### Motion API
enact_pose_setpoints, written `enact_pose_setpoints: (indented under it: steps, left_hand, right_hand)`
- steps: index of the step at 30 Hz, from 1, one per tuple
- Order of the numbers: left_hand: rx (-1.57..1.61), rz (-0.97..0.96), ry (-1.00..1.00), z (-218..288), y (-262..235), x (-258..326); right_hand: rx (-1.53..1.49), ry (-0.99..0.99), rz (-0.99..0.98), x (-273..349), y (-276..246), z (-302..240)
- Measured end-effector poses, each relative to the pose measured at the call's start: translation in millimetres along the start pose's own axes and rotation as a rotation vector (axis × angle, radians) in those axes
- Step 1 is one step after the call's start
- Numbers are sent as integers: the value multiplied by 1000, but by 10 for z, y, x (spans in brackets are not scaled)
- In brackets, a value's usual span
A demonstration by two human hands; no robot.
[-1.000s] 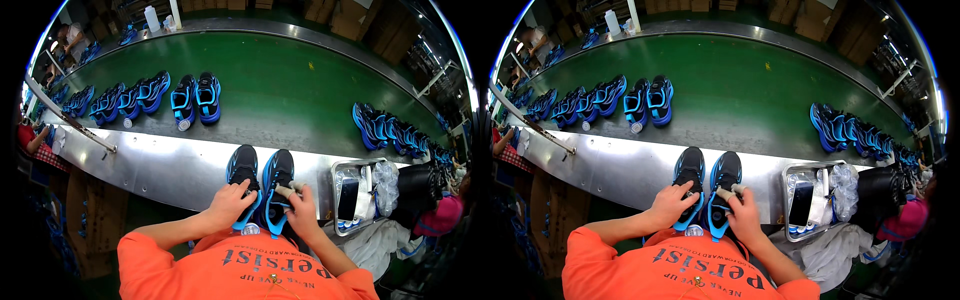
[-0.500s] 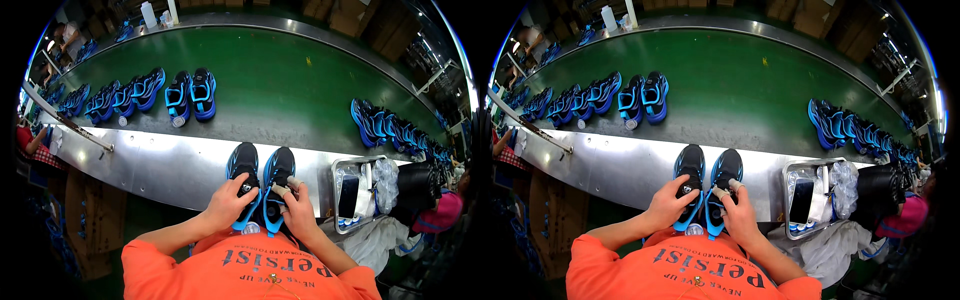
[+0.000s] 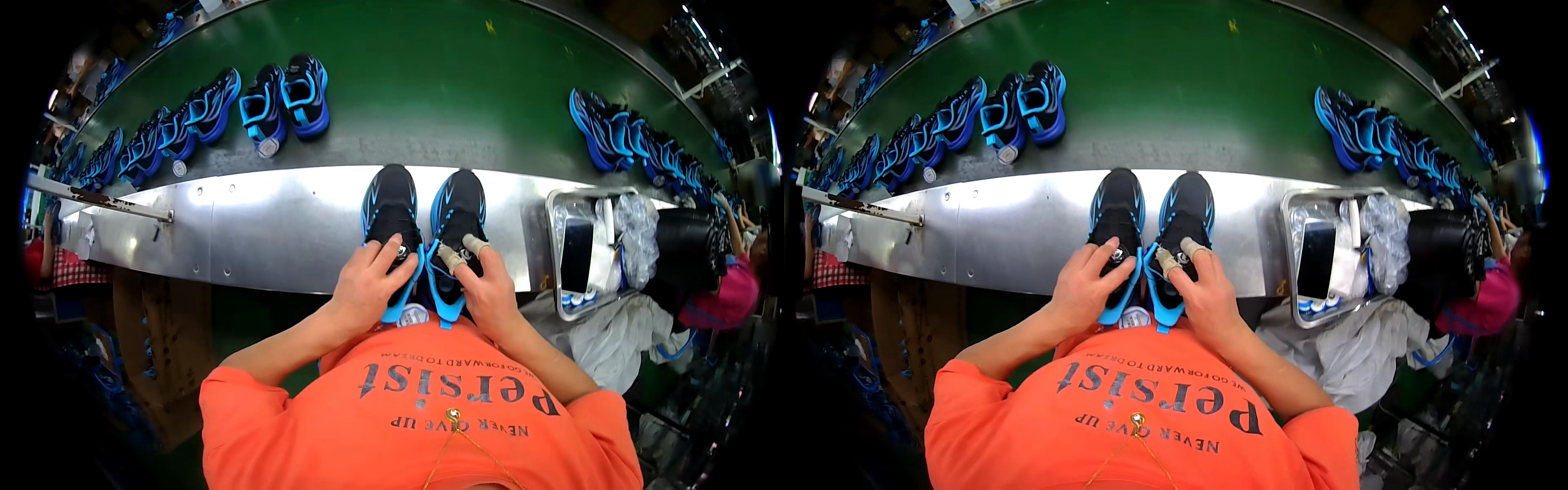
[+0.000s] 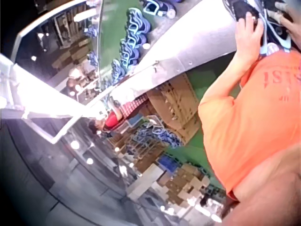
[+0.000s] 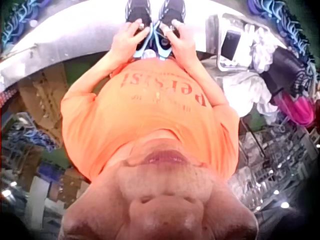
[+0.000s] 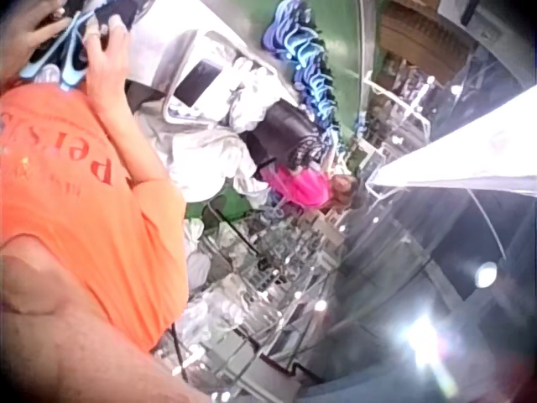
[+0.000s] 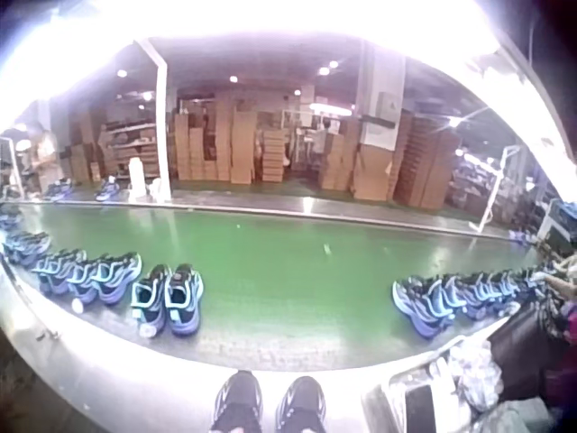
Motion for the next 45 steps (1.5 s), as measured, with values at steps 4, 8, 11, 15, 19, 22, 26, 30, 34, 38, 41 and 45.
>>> enact_pose_setpoints:
  steps: [4,8,11,15,19,22,26,30,34,38,41,45]
  left_hand:
    - [-30,-179,-10,87,-83,-103]
    - [265,-139,-136,63,-258,-211]
    - [232,-189,-160,-171,-218,-312]
    - [261,-197,-214,-43,-88,-365]
    - [614,-188,-434,-215,-56,-279]
    - [779,-159,-386,-220,-62,-231]
    - [522,-158,-376,-122,-51,-346]
    - [722,-273,-358,-268,-52,-329]
    - [498,-141,-391,-70,-107,-422]
    - [853,-238,-392,-280,4,-329]
    - [722,-171,-404,-138,-71,-348]
    - [636,-202,-407,-120,-55,-393]
  right_hand:
    - [13,-76,-32,-61,-68,-44]
    - [-410,90,-472,-258,-397,107]
    - [-416,143,-356,-334,-432,221]
    - [-265,108,-267,-326,-343,238]
    - [-138,239,-152,-235,-263,288]
    - [-261,238,-273,-354,-436,303]
    - [-229,176,-215,-352,-257,354]
    - [-272,199,-248,-369,-305,393]
    - [-348,193,-423,-418,-418,451]
    - [-85,270,-328,-376,-313,395]
    - [-343,201,-455,-468,-559,365]
    - [-264,158,-325,-356,-326,461]
Point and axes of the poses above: each hand's wrist, its own x-axis away from the middle knuckle, its own y-axis out of the palm, z = x × y, the point moved 1 cm from there along -x, towards the middle knuckle, and after that the axes turned 3 degrees about y, right-handed, at the moved point
